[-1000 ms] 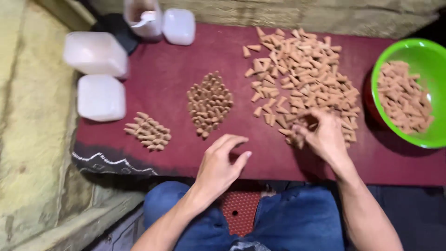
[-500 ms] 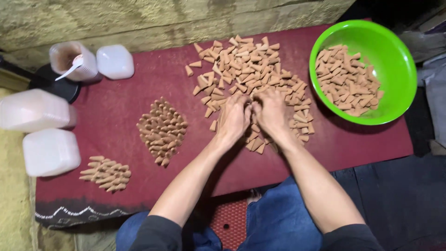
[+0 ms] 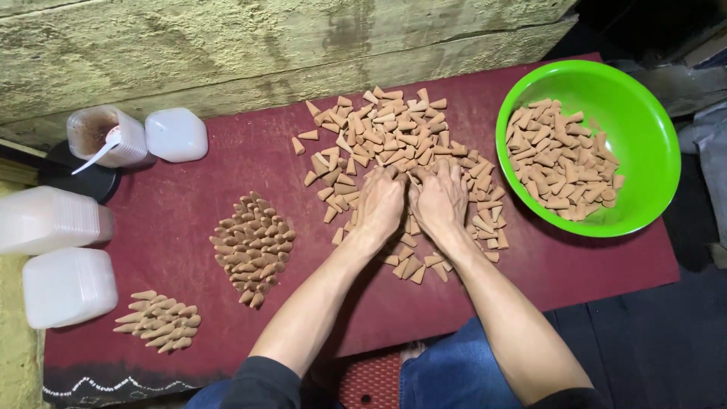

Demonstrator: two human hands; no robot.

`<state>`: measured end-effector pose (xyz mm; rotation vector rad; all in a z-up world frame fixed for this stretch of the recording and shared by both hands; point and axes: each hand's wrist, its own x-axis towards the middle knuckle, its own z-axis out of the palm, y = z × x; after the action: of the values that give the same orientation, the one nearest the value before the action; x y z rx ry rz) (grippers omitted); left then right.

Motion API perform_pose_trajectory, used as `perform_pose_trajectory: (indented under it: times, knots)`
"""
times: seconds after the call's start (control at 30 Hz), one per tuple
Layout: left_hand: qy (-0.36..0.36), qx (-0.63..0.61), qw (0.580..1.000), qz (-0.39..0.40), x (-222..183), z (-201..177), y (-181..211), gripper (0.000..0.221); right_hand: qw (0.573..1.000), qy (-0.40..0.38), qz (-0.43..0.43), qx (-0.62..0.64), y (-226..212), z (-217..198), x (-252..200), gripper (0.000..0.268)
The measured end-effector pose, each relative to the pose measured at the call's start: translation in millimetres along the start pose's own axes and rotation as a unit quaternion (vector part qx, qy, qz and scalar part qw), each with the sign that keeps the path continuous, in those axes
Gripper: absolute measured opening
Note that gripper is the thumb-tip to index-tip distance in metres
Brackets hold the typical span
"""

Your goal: Sorting and arranging incense cones into organized piles on a work surface.

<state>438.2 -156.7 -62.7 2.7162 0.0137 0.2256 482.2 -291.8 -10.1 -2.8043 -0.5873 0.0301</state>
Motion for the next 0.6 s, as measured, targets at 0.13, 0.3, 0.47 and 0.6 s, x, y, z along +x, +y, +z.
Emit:
perform_pose_trajectory:
  times: [0.13, 0.3, 0.47, 0.6]
  knots:
    - [-0.024, 0.033, 0.999, 0.004, 0, 8, -7, 0.012, 0.999, -0.045, 0.030, -0.010, -12, -17, 3, 0.024]
    - [-0.038, 0.009, 0.999, -0.013, 9, 4, -4, 0.011, 0.994, -0.090, 0.060, -0.015, 8, 18, 20, 0.022]
    - [-0.023, -0.073, 0.997, -0.023, 15, 18, -22, 0.010, 0.990, -0.090, 0.096, 0.040, -7, -7, 10, 0.022]
    - [0.021, -0.105, 0.993, -0.039, 14, 0, -10, 0.011, 0.995, -0.053, 0.074, 0.050, -13, -18, 0, 0.021]
